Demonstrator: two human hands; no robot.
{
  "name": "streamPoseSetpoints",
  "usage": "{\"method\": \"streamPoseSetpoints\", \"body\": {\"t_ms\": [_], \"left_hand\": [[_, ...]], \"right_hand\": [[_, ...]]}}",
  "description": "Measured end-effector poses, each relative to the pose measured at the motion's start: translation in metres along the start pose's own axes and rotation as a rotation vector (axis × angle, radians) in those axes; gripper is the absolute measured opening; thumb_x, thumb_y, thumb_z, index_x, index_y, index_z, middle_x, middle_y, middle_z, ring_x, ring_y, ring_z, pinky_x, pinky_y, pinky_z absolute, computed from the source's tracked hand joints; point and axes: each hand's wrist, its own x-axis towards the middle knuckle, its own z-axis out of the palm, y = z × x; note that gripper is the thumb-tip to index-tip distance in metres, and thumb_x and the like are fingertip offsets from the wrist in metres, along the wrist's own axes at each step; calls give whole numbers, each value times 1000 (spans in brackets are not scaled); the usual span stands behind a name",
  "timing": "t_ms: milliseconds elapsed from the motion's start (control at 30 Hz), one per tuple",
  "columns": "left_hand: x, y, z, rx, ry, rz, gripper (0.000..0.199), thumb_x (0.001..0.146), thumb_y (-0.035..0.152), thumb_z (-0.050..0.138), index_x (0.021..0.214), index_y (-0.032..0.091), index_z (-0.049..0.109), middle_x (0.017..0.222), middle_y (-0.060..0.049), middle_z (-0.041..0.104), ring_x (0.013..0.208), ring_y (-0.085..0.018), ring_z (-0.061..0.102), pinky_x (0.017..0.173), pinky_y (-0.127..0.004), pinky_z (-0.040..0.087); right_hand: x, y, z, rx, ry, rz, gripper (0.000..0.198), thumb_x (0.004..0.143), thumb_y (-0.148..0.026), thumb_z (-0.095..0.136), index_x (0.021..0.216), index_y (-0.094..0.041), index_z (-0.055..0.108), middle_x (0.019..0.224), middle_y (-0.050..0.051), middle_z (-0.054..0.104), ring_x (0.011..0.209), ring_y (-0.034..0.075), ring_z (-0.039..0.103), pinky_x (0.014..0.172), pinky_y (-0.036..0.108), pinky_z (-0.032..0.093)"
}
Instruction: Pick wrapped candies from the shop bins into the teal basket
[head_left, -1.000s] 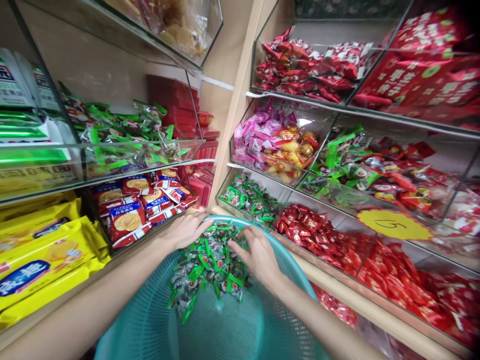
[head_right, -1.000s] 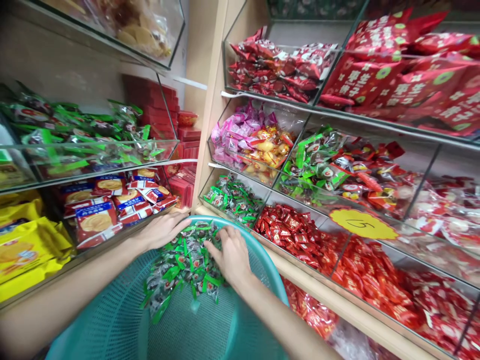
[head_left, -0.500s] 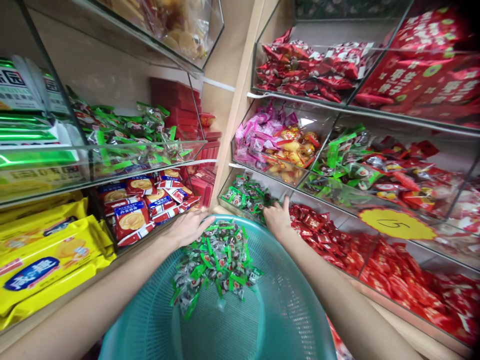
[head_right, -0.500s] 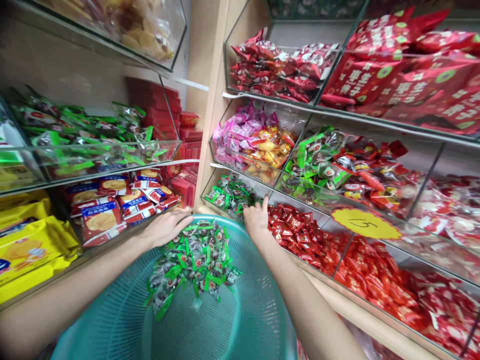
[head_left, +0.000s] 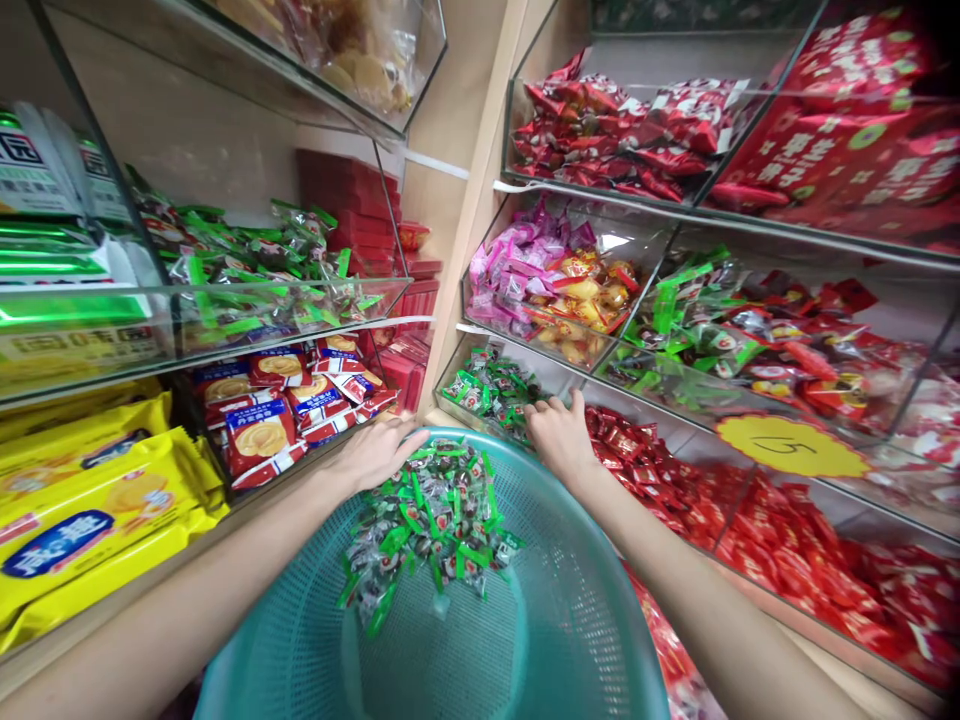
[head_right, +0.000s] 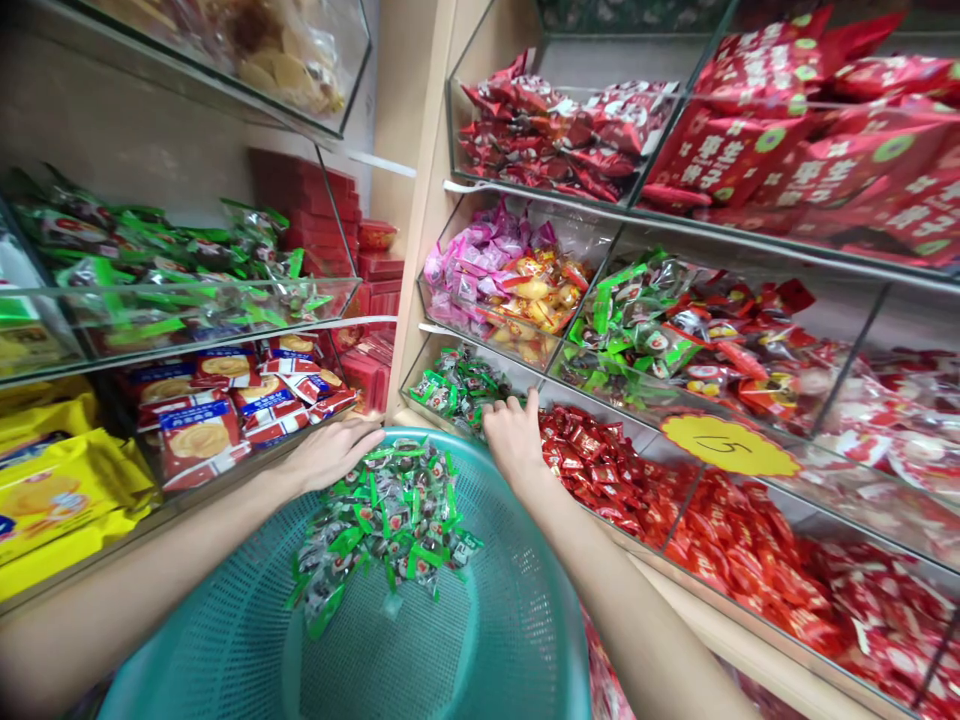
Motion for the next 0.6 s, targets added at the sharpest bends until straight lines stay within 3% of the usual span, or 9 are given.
{"method": "streamPoseSetpoints", "body": {"t_ms": [100, 200, 300, 367, 467, 600], "left_hand": [[1, -1, 2, 10, 14, 21, 69, 89, 64, 10, 121, 23, 56, 128, -3, 51, 121, -23, 46, 101, -40, 40], [2, -3, 4, 20, 20, 32, 69, 89, 63, 10, 124, 23, 54, 132, -2, 49, 125, -22, 43, 104, -39, 38], [2, -5, 5, 13, 19, 37, 68, 89, 63, 11, 124, 24, 54, 129, -2, 51, 122, -22, 45, 102, -39, 39], [1, -4, 5, 0, 18, 35, 68, 89, 63, 11, 124, 24, 54, 126, -2, 53, 119, -22, 47, 101, -40, 40], [0, -3, 4, -12, 16, 30, 68, 89, 64, 11, 124, 24, 54, 128, -2, 51, 122, -23, 45, 102, -41, 39], [0, -2, 5, -28, 22, 28, 69, 88, 64, 12, 123, 23, 54, 129, -2, 50, 121, -23, 46, 101, -41, 40]], "right_hand": [[-9, 1, -14, 244, 63, 17, 22, 91, -22, 42, 99, -16, 62, 97, 12, 67, 95, 24, 55, 90, 40, 35], [-25, -4, -19, 741, 60, 48, 24, 90, -31, 45, 103, -18, 61, 101, 9, 67, 95, 22, 58, 82, 34, 42], [-47, -15, -14, 1286, -152, 110, 26, 87, -40, 48, 93, -18, 60, 90, 5, 67, 83, 19, 63, 72, 31, 48], [-61, -24, -8, 1508, -339, 184, 29, 84, -45, 51, 92, -18, 58, 86, 4, 65, 77, 18, 65, 63, 29, 49], [-77, -33, -2, 1534, -431, 177, 32, 84, -47, 53, 98, -19, 56, 85, 2, 63, 69, 16, 64, 55, 27, 48], [-86, -36, -7, 1179, -266, -178, 25, 92, -37, 46, 107, -23, 59, 97, 3, 64, 89, 17, 62, 77, 32, 50]]}}
